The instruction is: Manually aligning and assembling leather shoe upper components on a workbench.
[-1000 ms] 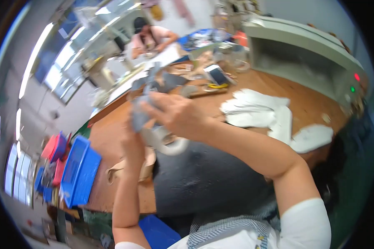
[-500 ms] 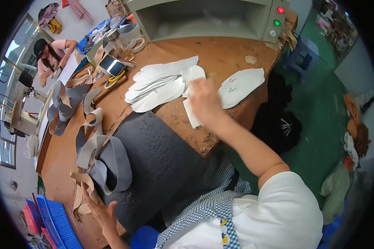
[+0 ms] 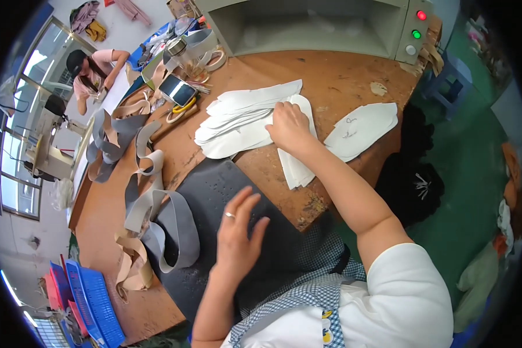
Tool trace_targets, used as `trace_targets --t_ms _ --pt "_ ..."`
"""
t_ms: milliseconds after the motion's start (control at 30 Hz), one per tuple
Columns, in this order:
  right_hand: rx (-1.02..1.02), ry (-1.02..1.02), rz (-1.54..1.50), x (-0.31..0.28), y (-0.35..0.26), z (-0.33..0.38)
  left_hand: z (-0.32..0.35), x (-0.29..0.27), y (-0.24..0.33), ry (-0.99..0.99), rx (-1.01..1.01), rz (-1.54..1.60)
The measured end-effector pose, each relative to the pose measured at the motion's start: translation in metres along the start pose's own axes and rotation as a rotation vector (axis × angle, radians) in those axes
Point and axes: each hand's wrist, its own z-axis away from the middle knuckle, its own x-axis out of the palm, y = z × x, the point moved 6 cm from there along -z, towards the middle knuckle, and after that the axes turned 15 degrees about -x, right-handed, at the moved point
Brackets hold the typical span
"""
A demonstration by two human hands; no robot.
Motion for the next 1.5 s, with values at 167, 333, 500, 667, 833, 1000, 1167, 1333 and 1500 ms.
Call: trace_targets --t_ms 167,333,500,667,833,1000,1167,1333,1500 --pt "-0.090 0.197 -0.764 -0.019 -0.028 0.026 0.015 0.004 -0.023 0.018 -0.129 0.093" --pt "-0.572 0.522 -0.529 -0.082 -0.103 0.072 -0.016 -0.031 -0.007 0.062 -0.190 0.441" --pt "-0.814 0.396 -0.592 -0.088 -0.153 0.106 -0.015 -0.027 -0.017 0.074 -0.380 0.797" --pt "-0.789 0.289 -0.701 -0.080 -0.150 0.108 0.003 -0.033 -0.023 0.096 -0.426 0.903" --pt "-0.757 0.339 -0.639 -0.087 -0.154 0.106 -0.002 -0.045 -0.020 0.126 -0.408 0.776" --pt "-0.829 0.341 -0.655 -0.081 -0.166 0.102 0.000 -0.057 -0.022 0.144 -0.373 0.876" --pt "-0.435 0.258 -0.881 -0.079 -0.140 0.094 0.001 -0.048 -0.012 0.164 -0.353 0.849" --pt "0.183 0.143 -1.372 -0.039 -0.053 0.057 0.021 -0.058 -0.016 0.211 -0.336 0.743" --pt "0.363 0.541 -1.127 -0.081 0.137 0.035 0.064 -0.103 -0.032 0.399 -0.304 1.091"
